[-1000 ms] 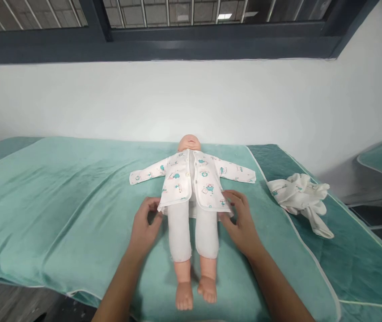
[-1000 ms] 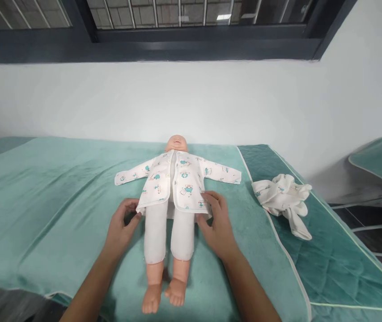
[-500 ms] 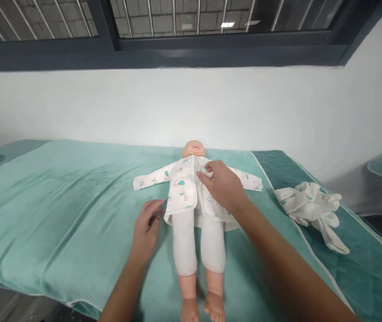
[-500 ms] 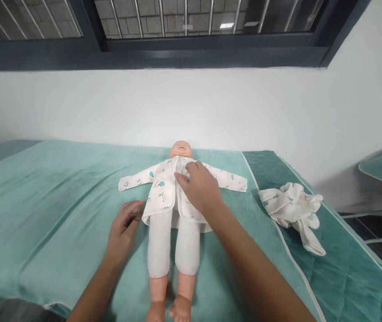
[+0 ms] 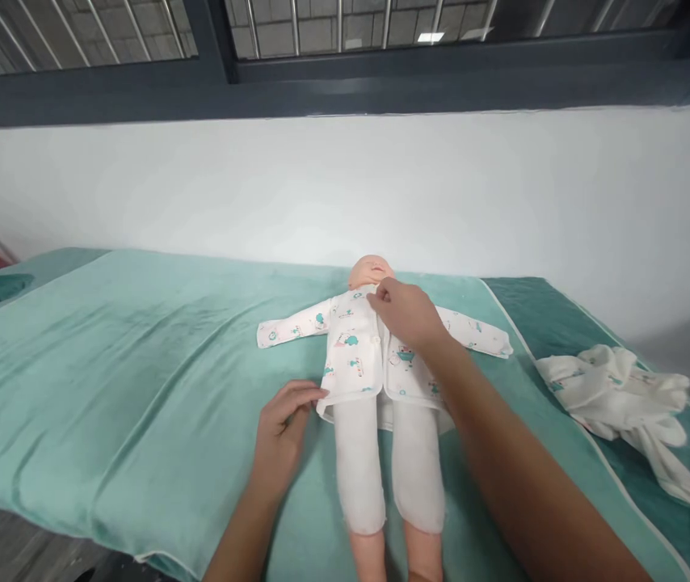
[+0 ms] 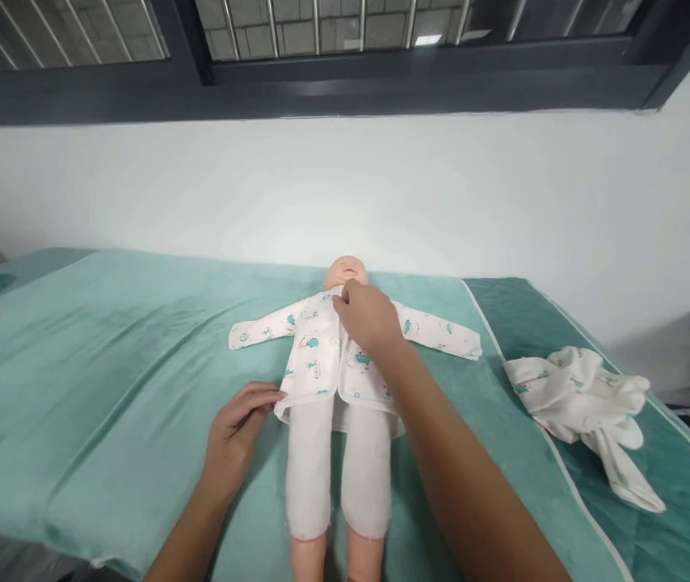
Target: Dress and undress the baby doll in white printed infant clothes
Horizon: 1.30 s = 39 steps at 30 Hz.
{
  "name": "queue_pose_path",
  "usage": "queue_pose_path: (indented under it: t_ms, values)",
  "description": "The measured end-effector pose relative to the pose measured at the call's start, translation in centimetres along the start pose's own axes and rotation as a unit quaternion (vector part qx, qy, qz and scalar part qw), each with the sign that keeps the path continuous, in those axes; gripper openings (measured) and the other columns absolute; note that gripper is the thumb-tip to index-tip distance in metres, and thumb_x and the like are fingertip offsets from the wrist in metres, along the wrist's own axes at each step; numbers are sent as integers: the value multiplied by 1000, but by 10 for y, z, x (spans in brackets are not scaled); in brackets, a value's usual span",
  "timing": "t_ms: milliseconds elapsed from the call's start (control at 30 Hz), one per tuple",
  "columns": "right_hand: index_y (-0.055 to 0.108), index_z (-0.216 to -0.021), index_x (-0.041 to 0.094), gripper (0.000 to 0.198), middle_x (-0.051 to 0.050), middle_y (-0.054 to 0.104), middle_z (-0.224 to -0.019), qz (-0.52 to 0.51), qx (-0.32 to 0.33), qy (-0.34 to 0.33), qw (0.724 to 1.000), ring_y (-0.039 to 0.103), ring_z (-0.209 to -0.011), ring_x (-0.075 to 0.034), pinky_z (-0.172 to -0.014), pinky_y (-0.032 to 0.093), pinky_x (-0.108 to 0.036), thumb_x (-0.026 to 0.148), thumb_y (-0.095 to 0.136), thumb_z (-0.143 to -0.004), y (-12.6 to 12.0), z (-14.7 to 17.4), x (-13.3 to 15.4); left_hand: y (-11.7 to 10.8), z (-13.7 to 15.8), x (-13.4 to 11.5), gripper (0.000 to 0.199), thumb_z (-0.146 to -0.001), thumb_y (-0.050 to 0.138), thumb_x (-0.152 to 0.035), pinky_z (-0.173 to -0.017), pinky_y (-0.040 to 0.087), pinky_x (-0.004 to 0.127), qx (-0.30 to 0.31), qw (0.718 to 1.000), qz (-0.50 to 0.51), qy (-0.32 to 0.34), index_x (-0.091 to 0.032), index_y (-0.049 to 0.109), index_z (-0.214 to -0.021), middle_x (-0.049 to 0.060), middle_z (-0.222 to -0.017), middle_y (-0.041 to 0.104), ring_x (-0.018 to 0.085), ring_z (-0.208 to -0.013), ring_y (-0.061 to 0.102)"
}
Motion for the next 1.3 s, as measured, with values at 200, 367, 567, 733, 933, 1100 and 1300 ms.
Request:
queue_pose_path:
  t_ms: [200, 367, 567, 733, 933, 1100, 1300]
  values:
    - [64, -98, 25, 23, -4, 68, -111, -170, -39, -118, 978, 61, -105, -21, -90, 46, -37, 35, 44, -94, -3, 31, -6, -1, -1, 6, 20, -93, 53, -30, -80, 46, 29, -38, 996, -1, -80, -23, 71, -98, 2, -94, 69, 17, -87, 62]
    - [64, -122, 28, 32, -2, 53, -146, -159, 13, -197, 967, 41, -140, -21, -119, 25, -45, 34, 47, -96, 6, 67, -11, 2, -6, 8, 26, -90, 56, -40, -89, 48, 33, -57, 989, 0, -134, -22, 70, -104, 5, -104, 71, 21, -98, 63]
    - [69, -114, 27, 31, -3, 67, -128, -308, -58, -107, 943, 57, -124, -22, -107, 41, -41, 41, 50, -94, -7, 79, -50, 25, -34, 8, 47, -84, 63, -52, -92, 49, 37, -25, 964, 130, -231, -20, 68, -117, 9, -122, 69, 27, -108, 64]
    - [68, -80, 20, 40, -8, 73, -85, -176, -107, 106, 973, 64, -82, -25, -79, 46, -39, 55, 50, -88, -9, 73, -129, 54, -60, 22, 52, -80, 68, -56, -84, 55, 38, 55, 913, 255, -313, -13, 71, -110, 14, -110, 74, 28, -96, 70]
    - [65, -70, 20, 54, -8, 71, -80, -192, 8, 108, 975, 61, -79, -26, -71, 42, -36, 64, 39, -88, 18, 64, -132, 77, -77, 30, 57, -82, 67, -54, -96, 55, 38, 99, 869, 344, -340, -15, 64, -123, 14, -117, 72, 29, -109, 68]
    - [68, -84, 20, 52, -6, 73, -93, -295, -36, 102, 949, 61, -92, -26, -80, 45, -36, 65, 45, -86, 22, 61, -128, 91, -90, 28, 52, -83, 69, -45, -98, 55, 39, 78, 857, 382, -337, -13, 64, -124, 14, -117, 72, 29, -110, 68]
    - [66, -107, 24, 45, -6, 69, -116, -397, -97, 90, 908, 60, -112, -25, -96, 47, -40, 61, 49, -88, 24, 56, -136, 105, -116, 31, 51, -80, 72, -43, -97, 56, 38, 56, 863, 390, -317, -13, 65, -121, 12, -116, 72, 28, -109, 68]
Point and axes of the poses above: each hand's wrist, its own z-axis away from the middle knuckle, its own y-axis out of the palm, x = y × z, the point moved 7 cm from there along -z, towards the middle knuckle
